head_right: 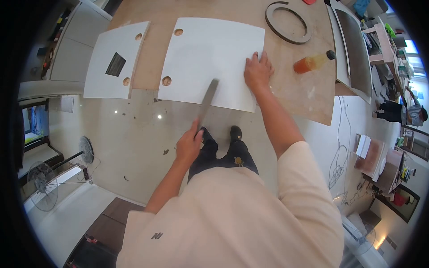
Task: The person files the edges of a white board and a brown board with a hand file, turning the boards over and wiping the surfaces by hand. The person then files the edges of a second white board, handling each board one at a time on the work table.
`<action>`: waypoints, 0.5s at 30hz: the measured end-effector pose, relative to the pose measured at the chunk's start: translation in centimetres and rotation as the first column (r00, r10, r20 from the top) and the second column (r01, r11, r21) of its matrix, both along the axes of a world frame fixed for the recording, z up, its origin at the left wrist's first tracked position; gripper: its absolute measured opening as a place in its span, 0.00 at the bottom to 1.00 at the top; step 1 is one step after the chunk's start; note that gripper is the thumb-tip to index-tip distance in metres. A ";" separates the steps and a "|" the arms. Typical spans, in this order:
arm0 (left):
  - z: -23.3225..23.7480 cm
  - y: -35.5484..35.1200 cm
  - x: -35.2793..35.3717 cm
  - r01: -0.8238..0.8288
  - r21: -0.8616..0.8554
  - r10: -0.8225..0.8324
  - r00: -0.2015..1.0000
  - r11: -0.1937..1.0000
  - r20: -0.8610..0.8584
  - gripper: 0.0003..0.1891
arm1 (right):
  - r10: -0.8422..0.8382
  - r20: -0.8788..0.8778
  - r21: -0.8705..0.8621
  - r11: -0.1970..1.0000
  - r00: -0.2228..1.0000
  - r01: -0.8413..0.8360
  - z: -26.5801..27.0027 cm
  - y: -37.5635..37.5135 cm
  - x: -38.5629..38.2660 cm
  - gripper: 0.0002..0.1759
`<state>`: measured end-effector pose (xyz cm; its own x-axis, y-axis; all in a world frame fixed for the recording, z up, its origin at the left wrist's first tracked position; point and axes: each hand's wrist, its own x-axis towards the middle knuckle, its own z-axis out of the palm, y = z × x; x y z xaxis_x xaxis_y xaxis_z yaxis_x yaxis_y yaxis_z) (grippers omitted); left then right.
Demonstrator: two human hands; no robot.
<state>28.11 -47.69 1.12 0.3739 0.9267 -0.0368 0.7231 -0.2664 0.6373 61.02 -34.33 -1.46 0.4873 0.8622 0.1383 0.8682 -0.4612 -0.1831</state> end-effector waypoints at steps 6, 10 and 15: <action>-1.0 -6.3 -5.9 -0.008 -0.056 0.004 0.997 0.998 -0.075 0.30 | 0.360 -0.145 -0.423 0.820 0.922 -0.387 5.1 5.6 2.5 0.56; -1.8 -3.1 2.7 0.002 -0.035 -0.003 1.000 0.999 -0.022 0.28 | 0.367 -0.225 -0.509 0.746 0.903 -0.430 5.5 6.1 2.2 0.58; -0.1 0.3 10.4 0.032 -0.018 -0.032 0.999 0.999 -0.021 0.27 | 0.421 -0.211 -0.567 0.682 0.882 -0.462 4.4 7.4 3.2 0.52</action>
<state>38.47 -47.37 1.02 0.4024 0.9134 -0.0612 0.7281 -0.2788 0.6263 64.20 -26.90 2.99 0.0185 0.8760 -0.4820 0.9960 -0.0583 -0.0677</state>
